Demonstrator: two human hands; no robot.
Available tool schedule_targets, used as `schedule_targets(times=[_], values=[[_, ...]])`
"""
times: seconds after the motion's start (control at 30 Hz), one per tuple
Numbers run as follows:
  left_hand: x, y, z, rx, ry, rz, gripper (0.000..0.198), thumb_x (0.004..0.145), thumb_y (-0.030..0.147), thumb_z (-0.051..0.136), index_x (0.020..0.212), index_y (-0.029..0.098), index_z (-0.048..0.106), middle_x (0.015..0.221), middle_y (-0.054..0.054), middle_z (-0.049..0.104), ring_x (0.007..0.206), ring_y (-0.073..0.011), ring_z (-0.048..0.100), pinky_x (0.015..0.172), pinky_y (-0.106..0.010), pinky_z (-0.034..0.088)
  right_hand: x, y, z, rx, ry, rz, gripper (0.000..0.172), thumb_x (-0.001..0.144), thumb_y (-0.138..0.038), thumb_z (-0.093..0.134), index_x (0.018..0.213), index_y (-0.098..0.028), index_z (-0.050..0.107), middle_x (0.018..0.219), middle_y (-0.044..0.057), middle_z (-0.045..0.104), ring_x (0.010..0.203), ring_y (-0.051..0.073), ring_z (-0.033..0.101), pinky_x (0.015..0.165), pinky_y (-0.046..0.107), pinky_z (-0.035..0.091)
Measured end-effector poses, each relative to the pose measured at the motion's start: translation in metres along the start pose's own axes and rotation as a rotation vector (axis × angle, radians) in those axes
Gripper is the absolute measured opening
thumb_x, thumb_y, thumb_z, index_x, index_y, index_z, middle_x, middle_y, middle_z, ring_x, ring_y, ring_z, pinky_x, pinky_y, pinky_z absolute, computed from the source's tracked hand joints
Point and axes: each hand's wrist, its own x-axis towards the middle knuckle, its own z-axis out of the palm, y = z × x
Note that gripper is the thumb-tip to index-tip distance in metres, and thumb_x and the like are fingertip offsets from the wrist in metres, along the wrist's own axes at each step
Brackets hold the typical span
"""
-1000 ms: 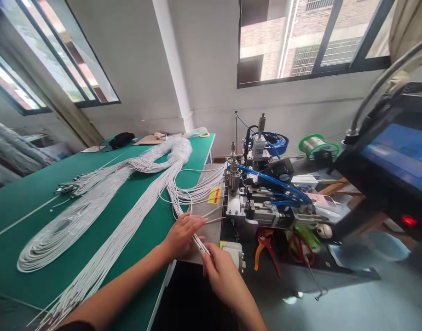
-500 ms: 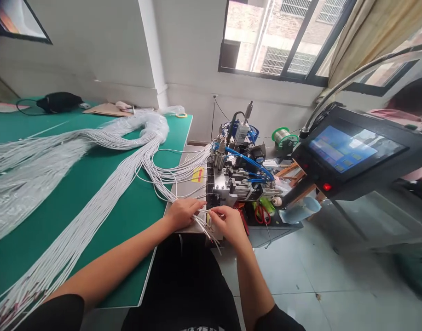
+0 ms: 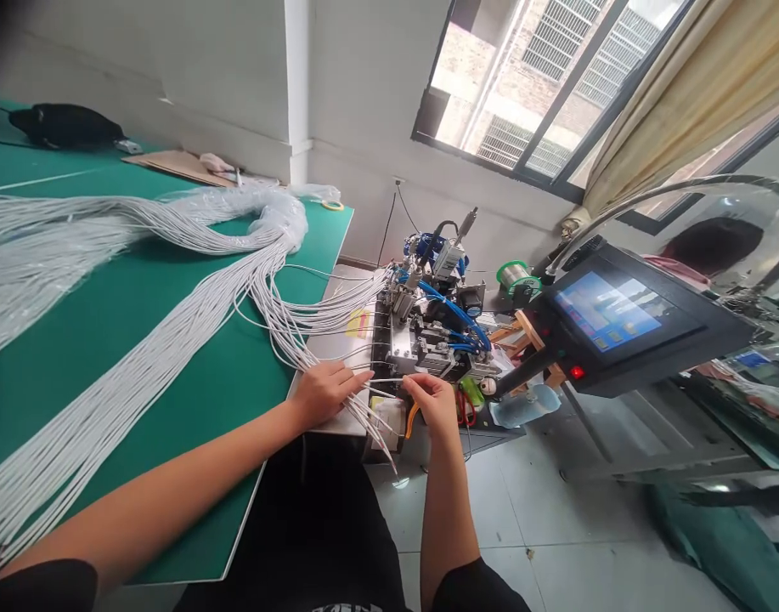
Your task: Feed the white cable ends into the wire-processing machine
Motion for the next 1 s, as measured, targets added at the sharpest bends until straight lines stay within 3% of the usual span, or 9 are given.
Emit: schedule_targets(times=[0.13,0.23,0.4,0.57,0.7,0.83,1.0], values=[[0.003,0.006,-0.001,-0.074,-0.007,-0.005,0.030,0.096,0.021,0.037,0.114,0.019,0.060,0.082,-0.005,0.062,0.071,-0.0130,0.059,0.063,-0.024,0.044,-0.001,0.011,0.003,0.055,0.060,-0.072,0.043,0.068,-0.051,0.074,0.083,-0.012,0.068,0.074,0.005,0.065,0.064,0.014,0.055,0.058,0.024,0.044],[0.005,0.011,0.002,-0.108,-0.021,0.007,0.025,0.095,0.021,0.037,0.103,0.019,0.060,0.077,-0.003,0.061,0.069,-0.0124,0.058,0.061,-0.023,0.043,-0.003,0.017,0.011,0.090,0.067,-0.138,0.039,0.073,-0.051,0.070,0.080,-0.013,0.066,0.069,0.002,0.060,0.061,0.011,0.049,0.057,0.022,0.040],[0.013,0.010,0.009,-0.111,-0.130,0.067,0.023,0.092,0.017,0.037,0.101,0.017,0.058,0.072,-0.002,0.060,0.066,-0.0138,0.057,0.058,-0.024,0.041,0.000,0.018,0.011,0.146,0.042,-0.135,0.036,0.077,-0.051,0.066,0.077,-0.015,0.064,0.070,0.001,0.058,0.058,0.009,0.046,0.055,0.021,0.038],[0.022,0.009,0.015,-0.059,-0.243,0.057,0.023,0.091,0.016,0.041,0.105,0.017,0.058,0.073,-0.002,0.060,0.066,-0.0161,0.056,0.058,-0.027,0.040,0.009,0.023,-0.007,-0.237,0.026,-0.242,0.033,0.084,-0.046,0.059,0.082,-0.014,0.065,0.074,0.004,0.063,0.067,0.013,0.054,0.063,0.024,0.041],[0.024,0.010,0.023,-0.069,-0.287,0.008,0.028,0.090,0.015,0.043,0.113,0.020,0.059,0.077,-0.003,0.061,0.070,-0.0168,0.057,0.062,-0.027,0.040,0.018,0.033,-0.012,-0.532,-0.011,-0.316,0.030,0.088,-0.040,0.050,0.079,-0.015,0.062,0.075,0.003,0.061,0.068,0.013,0.052,0.065,0.024,0.038],[0.021,0.007,0.029,-0.095,-0.324,-0.028,0.036,0.084,0.011,0.047,0.116,0.023,0.060,0.080,-0.004,0.060,0.073,-0.0171,0.056,0.065,-0.028,0.039,0.026,0.044,-0.006,-0.529,-0.043,-0.265,0.029,0.088,-0.039,0.048,0.075,-0.015,0.056,0.066,0.000,0.053,0.062,0.011,0.046,0.061,0.022,0.034],[0.023,0.004,0.034,-0.109,-0.342,-0.053,0.036,0.083,0.014,0.050,0.116,0.024,0.062,0.083,-0.005,0.059,0.077,-0.0196,0.056,0.067,-0.031,0.039,0.036,0.058,-0.005,-0.305,-0.109,-0.099,0.030,0.085,-0.043,0.049,0.070,-0.017,0.048,0.061,-0.003,0.041,0.059,0.010,0.037,0.057,0.022,0.030]])
